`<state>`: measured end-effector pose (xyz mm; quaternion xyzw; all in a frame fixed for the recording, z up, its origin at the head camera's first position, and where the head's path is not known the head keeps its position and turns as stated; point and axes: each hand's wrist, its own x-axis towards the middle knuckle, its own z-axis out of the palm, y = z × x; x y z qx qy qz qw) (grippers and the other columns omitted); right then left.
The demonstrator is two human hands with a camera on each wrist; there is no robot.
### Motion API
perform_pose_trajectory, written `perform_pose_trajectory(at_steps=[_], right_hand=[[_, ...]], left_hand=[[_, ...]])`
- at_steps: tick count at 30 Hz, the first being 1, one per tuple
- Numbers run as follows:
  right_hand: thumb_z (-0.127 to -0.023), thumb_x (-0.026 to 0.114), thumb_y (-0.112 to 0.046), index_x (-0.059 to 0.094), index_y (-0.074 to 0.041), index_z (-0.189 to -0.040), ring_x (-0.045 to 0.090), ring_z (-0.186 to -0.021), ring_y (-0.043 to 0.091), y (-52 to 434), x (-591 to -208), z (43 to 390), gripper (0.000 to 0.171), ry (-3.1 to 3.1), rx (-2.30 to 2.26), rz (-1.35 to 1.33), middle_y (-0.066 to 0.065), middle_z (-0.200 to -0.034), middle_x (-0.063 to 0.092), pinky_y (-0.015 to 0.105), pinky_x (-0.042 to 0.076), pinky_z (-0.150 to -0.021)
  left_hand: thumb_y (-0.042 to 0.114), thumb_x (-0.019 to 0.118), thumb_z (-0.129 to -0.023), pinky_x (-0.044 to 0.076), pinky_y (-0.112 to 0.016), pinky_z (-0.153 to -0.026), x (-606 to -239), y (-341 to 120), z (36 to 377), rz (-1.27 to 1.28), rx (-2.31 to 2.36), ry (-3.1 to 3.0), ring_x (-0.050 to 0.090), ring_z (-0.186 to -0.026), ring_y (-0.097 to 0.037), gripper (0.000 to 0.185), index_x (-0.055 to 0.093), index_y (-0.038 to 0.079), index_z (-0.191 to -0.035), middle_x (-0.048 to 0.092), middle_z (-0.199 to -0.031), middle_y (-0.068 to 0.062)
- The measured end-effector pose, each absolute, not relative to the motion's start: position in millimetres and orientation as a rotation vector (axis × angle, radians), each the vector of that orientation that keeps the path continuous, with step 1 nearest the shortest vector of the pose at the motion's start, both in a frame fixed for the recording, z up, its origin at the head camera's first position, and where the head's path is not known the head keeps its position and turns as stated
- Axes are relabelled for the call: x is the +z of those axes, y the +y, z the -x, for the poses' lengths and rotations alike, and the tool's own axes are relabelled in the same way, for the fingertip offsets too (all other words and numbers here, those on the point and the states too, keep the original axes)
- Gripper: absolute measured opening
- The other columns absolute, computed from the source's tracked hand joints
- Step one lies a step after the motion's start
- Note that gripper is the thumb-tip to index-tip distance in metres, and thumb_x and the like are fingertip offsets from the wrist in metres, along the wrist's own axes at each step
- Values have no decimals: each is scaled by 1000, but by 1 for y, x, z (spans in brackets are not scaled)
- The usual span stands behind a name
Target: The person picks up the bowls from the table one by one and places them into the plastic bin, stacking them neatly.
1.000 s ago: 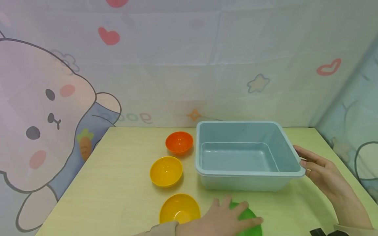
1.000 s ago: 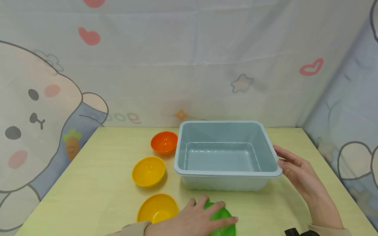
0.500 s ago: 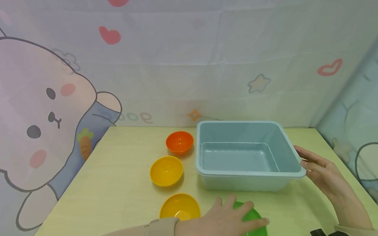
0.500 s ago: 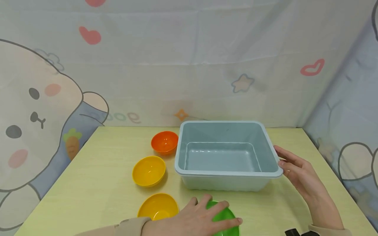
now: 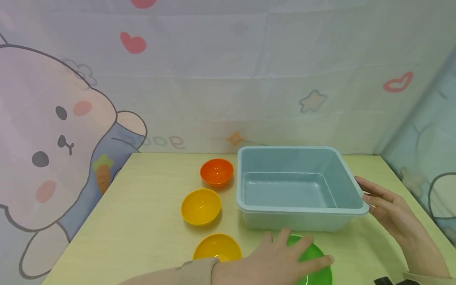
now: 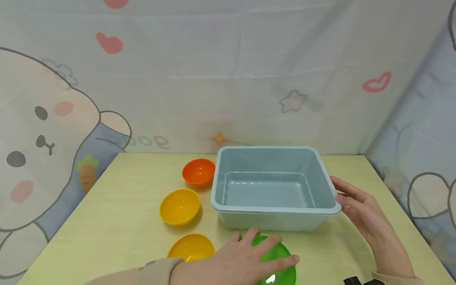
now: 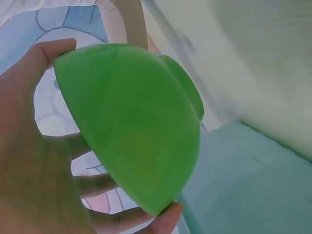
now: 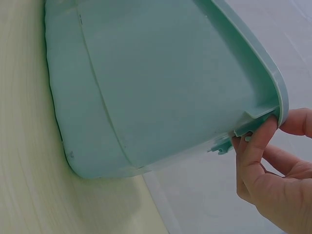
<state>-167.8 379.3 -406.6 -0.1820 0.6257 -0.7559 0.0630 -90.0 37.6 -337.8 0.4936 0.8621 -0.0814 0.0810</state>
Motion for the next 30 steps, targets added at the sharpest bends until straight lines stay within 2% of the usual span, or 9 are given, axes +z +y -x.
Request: perform_pose_trajectory(at_steps=[7,12,22,28,30], right_hand=[[-99,30,9,35,-8,-149,60,-115,5,379,-408,167,53,1901,-2281,542,-9,-139,55,21,50,-89],[-99,30,9,34,-8,-149,59,-115,4,379,-409,168,54,1889,-2279,551,-10,-139,54,21,50,-89],[-99,29,9,36,-9,-149,59,-116,5,380,-410,168,53,1895,-2270,556,-9,-140,54,21,50,-89],[-99,30,9,35,-9,-149,59,-116,5,380,-409,169,53,1908,-2262,549,-10,-140,53,21,50,-89],[-99,30,9,35,-9,-149,59,-115,5,380,-408,169,53,1918,-2262,557,-10,-140,54,21,50,-89]], left_hand=[[78,39,-83,48,-36,-80,-330,39,87,-1507,-356,2700,45,-119,-24,82,4,49,-151,26,-153,8],[78,44,-82,43,-31,-71,-326,39,86,-1528,-365,2747,46,-112,-22,83,9,48,-151,30,-149,9],[82,41,-80,38,-28,-67,-315,44,88,-1541,-336,2734,42,-112,-20,87,4,48,-151,25,-151,9],[83,43,-77,46,-32,-79,-304,46,90,-1521,-284,2705,39,-121,-22,89,5,49,-150,22,-153,9],[84,44,-76,46,-33,-80,-300,47,91,-1525,-270,2705,40,-119,-21,90,6,49,-150,24,-151,10]])
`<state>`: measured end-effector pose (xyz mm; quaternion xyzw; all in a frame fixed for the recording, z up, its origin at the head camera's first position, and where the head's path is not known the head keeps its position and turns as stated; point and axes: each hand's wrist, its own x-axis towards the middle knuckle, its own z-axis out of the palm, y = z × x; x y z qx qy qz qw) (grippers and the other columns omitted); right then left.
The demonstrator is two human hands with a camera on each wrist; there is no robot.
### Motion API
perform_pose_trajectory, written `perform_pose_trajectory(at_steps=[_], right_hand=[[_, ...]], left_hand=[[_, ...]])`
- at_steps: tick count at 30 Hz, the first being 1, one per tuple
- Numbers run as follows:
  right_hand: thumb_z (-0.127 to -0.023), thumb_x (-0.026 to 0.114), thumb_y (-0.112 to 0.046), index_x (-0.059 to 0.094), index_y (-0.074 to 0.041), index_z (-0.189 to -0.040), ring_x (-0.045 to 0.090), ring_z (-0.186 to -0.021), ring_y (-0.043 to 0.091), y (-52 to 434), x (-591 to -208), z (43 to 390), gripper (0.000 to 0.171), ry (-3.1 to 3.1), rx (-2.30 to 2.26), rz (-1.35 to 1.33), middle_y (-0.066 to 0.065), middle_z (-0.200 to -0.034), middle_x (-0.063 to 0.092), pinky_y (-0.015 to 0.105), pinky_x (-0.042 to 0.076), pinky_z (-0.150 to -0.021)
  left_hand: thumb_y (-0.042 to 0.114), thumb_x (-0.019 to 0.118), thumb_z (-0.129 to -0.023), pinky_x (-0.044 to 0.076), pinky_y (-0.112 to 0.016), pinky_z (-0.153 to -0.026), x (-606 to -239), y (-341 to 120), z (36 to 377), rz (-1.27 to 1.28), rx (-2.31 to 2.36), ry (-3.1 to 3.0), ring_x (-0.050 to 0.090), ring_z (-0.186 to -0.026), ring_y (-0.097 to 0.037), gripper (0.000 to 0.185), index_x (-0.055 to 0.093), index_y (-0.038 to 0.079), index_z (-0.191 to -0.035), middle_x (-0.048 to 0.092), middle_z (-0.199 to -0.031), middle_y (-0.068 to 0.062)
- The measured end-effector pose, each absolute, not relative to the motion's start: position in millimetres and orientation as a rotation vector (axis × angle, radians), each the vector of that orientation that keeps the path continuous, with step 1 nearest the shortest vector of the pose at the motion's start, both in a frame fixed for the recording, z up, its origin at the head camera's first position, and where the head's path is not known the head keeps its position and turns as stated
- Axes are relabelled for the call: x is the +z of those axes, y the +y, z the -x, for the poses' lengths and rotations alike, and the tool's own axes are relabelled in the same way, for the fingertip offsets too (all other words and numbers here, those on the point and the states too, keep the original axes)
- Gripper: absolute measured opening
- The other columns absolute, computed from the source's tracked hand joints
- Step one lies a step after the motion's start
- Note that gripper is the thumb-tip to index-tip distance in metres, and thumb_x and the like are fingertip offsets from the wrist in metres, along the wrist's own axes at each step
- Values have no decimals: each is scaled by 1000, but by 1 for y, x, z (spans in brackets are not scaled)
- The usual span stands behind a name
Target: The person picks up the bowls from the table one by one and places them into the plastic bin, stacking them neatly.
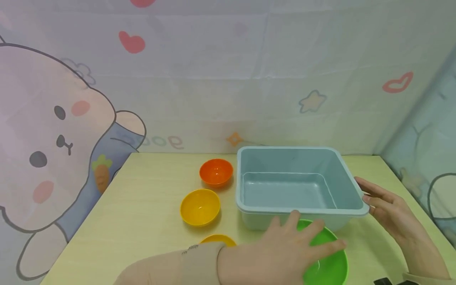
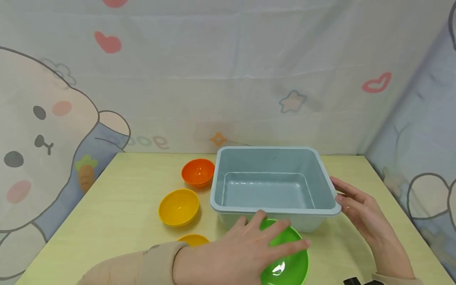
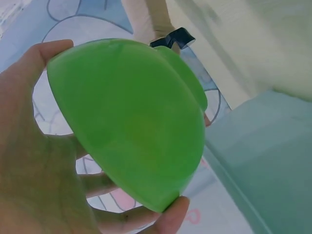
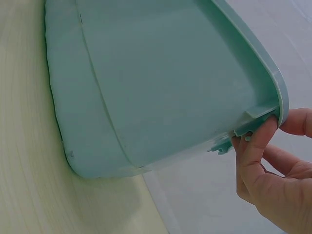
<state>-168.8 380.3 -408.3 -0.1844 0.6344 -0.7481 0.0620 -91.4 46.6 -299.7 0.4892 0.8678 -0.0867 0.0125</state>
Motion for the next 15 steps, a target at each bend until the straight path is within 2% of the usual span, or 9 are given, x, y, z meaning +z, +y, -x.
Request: perform_pose_trajectory(at_steps=[11,15], right_hand=[[-99,28,10,37,-9,-148,60,-115,6,381,-407,170,53,1881,-2278,573,-8,-139,55,21,50,-90],[-98,27,10,38,-8,-147,60,-116,7,380,-407,169,54,1839,-2300,591,-7,-139,55,21,50,-90]], left_hand=[[88,41,-74,45,-32,-69,-286,48,94,-1551,-311,2790,44,-104,-18,93,8,48,-151,30,-148,9],[88,42,-73,41,-29,-67,-281,50,96,-1543,-297,2791,43,-106,-18,93,8,49,-151,29,-148,10]])
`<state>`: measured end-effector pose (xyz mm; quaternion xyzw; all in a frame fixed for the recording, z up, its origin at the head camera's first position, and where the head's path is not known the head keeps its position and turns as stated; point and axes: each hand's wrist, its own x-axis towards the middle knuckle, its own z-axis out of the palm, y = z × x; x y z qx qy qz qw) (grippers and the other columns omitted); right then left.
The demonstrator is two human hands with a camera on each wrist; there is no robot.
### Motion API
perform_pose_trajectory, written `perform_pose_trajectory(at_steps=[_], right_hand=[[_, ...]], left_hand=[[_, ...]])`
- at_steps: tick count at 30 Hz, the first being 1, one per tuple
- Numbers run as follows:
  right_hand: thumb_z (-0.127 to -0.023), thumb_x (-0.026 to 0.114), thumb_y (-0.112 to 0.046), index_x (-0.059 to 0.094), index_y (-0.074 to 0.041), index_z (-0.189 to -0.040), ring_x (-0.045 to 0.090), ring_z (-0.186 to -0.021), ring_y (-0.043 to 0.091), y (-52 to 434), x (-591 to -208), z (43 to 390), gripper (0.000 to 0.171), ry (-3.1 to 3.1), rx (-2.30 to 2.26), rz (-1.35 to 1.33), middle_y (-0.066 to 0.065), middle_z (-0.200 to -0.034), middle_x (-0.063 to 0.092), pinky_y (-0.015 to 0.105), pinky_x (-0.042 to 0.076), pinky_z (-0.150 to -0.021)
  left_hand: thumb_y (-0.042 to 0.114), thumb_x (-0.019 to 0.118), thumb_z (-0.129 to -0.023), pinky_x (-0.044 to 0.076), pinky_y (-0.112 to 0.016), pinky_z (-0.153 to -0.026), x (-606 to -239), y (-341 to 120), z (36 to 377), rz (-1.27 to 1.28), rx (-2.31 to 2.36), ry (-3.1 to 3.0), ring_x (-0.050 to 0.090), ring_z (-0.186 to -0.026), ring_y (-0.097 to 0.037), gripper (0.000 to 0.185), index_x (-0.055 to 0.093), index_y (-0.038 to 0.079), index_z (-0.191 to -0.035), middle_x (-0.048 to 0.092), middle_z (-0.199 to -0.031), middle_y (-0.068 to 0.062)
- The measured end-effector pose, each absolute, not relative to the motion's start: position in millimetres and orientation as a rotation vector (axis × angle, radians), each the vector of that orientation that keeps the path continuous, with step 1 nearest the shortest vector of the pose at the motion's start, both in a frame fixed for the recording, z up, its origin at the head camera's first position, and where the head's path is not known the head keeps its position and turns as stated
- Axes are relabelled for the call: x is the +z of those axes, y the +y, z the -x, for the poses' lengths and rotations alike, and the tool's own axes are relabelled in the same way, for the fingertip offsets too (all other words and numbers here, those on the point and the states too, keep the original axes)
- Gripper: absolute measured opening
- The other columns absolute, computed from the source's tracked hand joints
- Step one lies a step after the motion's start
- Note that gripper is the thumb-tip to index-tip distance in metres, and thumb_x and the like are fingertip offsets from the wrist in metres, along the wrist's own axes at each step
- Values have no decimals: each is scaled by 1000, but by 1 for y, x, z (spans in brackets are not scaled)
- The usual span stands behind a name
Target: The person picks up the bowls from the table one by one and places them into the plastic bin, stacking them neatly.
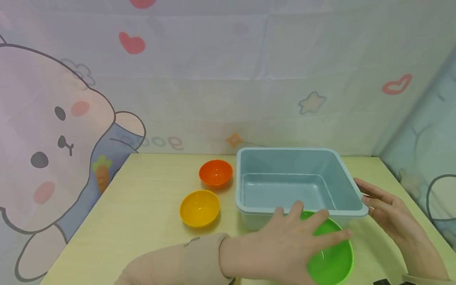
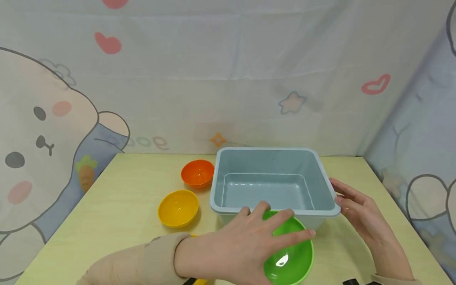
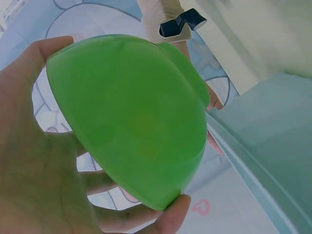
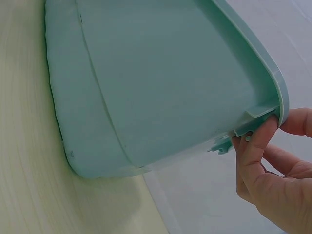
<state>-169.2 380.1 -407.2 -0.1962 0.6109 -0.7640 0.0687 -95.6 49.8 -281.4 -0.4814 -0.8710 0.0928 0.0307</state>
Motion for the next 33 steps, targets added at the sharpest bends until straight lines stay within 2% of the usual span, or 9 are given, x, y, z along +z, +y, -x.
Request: perform_pose_trajectory(at_steps=[10,18,28,33], right_hand=[[-98,27,10,36,-6,-148,60,-114,6,379,-409,169,53,1870,-2293,592,-7,-139,55,21,50,-89],[-99,27,8,36,-9,-149,61,-113,6,380,-407,168,53,1867,-2272,572,-9,-140,53,21,50,-90],[-99,27,10,36,-8,-148,61,-113,7,380,-406,168,53,1833,-2293,580,-7,-140,54,22,51,-89],[-99,27,8,34,-9,-149,60,-113,6,381,-405,167,53,1862,-2263,579,-9,-140,52,22,50,-91]], left_hand=[[86,47,-72,43,-30,-71,-269,59,103,1428,286,-2729,41,-117,-19,91,12,51,-149,28,-150,12],[82,52,-72,48,-37,-83,-259,66,118,1375,170,-2805,38,-127,-23,91,12,52,-148,26,-152,11],[79,55,-73,47,-35,-80,-257,78,142,1300,102,-2865,41,-118,-20,89,16,51,-148,30,-149,11],[79,55,-73,45,-32,-74,-256,84,155,1264,81,-2883,41,-115,-19,88,19,51,-148,33,-147,11]])
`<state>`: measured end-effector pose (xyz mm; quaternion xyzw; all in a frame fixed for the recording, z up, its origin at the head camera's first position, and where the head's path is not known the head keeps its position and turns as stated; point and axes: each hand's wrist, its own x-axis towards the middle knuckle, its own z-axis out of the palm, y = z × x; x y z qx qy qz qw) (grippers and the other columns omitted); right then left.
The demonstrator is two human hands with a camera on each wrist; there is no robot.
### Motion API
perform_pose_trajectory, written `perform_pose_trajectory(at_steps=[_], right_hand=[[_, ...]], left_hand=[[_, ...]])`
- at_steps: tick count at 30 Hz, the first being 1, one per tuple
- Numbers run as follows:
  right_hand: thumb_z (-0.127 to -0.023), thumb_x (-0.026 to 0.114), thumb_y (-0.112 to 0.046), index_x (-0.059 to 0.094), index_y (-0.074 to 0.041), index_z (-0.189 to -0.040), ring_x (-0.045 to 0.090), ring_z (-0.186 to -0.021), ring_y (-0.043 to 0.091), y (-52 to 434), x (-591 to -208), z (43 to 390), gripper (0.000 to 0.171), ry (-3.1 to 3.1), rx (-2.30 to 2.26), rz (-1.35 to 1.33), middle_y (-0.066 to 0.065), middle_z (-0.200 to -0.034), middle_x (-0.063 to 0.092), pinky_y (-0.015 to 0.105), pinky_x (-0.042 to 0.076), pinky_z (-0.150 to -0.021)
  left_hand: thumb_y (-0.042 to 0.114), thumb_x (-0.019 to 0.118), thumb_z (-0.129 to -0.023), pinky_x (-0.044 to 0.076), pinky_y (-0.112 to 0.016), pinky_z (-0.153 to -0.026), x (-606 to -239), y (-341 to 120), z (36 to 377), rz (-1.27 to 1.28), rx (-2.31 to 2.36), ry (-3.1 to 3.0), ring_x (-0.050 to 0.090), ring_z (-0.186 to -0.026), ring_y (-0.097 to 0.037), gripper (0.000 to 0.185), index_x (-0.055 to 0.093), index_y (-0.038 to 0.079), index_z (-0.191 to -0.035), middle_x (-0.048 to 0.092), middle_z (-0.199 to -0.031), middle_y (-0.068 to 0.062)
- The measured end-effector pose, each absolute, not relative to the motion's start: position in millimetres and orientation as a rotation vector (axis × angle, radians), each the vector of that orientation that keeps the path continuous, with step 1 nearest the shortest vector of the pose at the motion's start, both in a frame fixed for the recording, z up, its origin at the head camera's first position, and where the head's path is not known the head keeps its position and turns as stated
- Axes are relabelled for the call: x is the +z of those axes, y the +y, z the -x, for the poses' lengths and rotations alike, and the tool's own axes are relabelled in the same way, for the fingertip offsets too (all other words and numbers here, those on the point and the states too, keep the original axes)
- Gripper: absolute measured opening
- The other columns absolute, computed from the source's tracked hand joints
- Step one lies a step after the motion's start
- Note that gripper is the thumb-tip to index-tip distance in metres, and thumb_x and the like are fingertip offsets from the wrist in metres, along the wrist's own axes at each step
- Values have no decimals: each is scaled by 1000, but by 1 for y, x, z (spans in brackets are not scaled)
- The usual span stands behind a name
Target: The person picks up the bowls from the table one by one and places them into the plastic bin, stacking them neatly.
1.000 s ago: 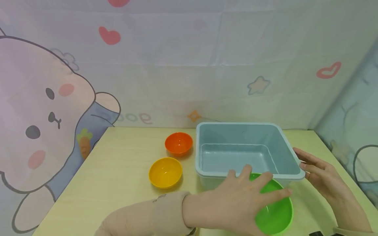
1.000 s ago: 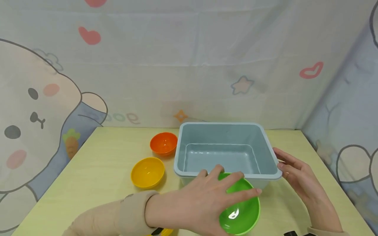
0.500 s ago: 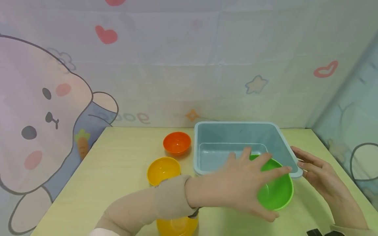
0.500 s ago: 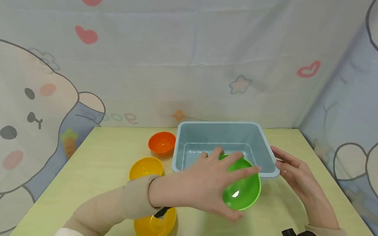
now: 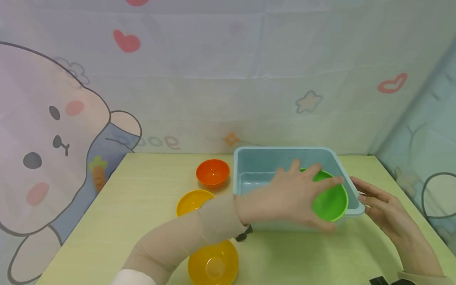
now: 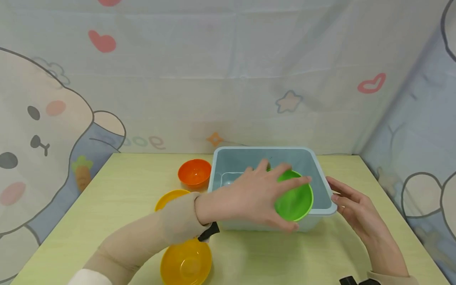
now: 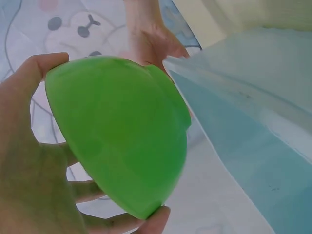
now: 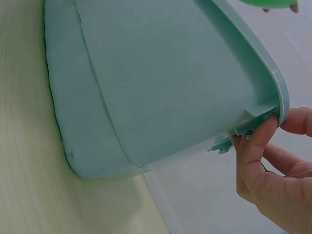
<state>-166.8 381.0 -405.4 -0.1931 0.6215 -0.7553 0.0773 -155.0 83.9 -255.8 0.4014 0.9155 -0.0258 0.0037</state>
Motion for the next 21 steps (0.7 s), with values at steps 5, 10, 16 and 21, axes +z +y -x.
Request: perform_pose_trajectory(at_steps=[5,10,16,21], right_hand=[[-100,28,7,35,-11,-149,60,-114,5,384,-406,167,53,1855,-2262,550,-11,-140,52,22,51,-91],[-100,28,8,35,-11,-149,60,-113,5,385,-408,167,54,1865,-2264,550,-11,-140,53,22,51,-90],[-99,28,8,37,-11,-148,59,-113,5,386,-409,166,54,1844,-2284,560,-10,-140,53,22,51,-89],[-99,27,8,36,-11,-149,59,-114,5,387,-409,166,54,1857,-2273,564,-10,-140,53,22,51,-90]], left_hand=[[80,55,-72,46,-32,-75,-256,90,168,-1225,-87,2865,40,-119,-20,89,18,51,-148,31,-148,11],[80,54,-73,46,-32,-77,-258,95,178,-1226,-133,2854,38,-123,-20,89,17,51,-148,29,-151,10],[79,55,-74,47,-35,-85,-263,99,188,-1204,-145,2852,36,-128,-21,88,18,51,-148,27,-153,9],[79,56,-73,46,-36,-88,-265,102,198,-1234,-154,2844,34,-129,-22,88,18,51,-148,26,-153,9]])
